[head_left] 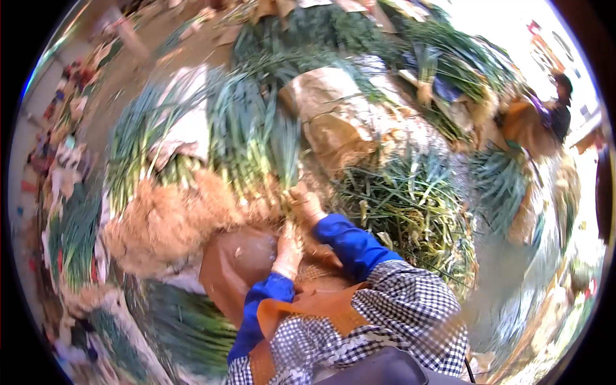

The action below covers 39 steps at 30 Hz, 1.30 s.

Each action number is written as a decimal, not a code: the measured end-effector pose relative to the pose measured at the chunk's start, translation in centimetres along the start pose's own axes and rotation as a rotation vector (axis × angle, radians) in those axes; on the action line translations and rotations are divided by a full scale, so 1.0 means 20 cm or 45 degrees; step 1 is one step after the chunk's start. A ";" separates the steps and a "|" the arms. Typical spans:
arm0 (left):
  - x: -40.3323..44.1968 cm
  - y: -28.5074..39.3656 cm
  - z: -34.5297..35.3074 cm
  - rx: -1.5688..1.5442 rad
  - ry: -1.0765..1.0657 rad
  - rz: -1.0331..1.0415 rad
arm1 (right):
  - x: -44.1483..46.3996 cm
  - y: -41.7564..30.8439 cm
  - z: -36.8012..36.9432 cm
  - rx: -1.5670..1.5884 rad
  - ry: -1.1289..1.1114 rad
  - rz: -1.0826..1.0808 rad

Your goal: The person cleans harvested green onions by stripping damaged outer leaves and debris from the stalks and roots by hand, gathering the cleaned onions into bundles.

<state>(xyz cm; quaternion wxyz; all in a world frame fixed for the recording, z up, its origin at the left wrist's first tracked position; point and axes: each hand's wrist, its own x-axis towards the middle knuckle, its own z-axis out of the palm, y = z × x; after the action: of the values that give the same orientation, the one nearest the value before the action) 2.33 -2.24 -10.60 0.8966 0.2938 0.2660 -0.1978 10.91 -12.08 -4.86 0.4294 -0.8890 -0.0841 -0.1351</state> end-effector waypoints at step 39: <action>-0.19 0.08 0.31 -0.281 0.129 0.224 | -0.08 0.07 -0.50 0.024 -0.731 0.156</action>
<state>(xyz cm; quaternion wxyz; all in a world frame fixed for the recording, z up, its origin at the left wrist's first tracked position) 2.49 -4.17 -3.43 0.9227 0.2253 0.3042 -0.0731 8.00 -20.80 -0.49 0.4037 -0.8902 -0.1497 0.1490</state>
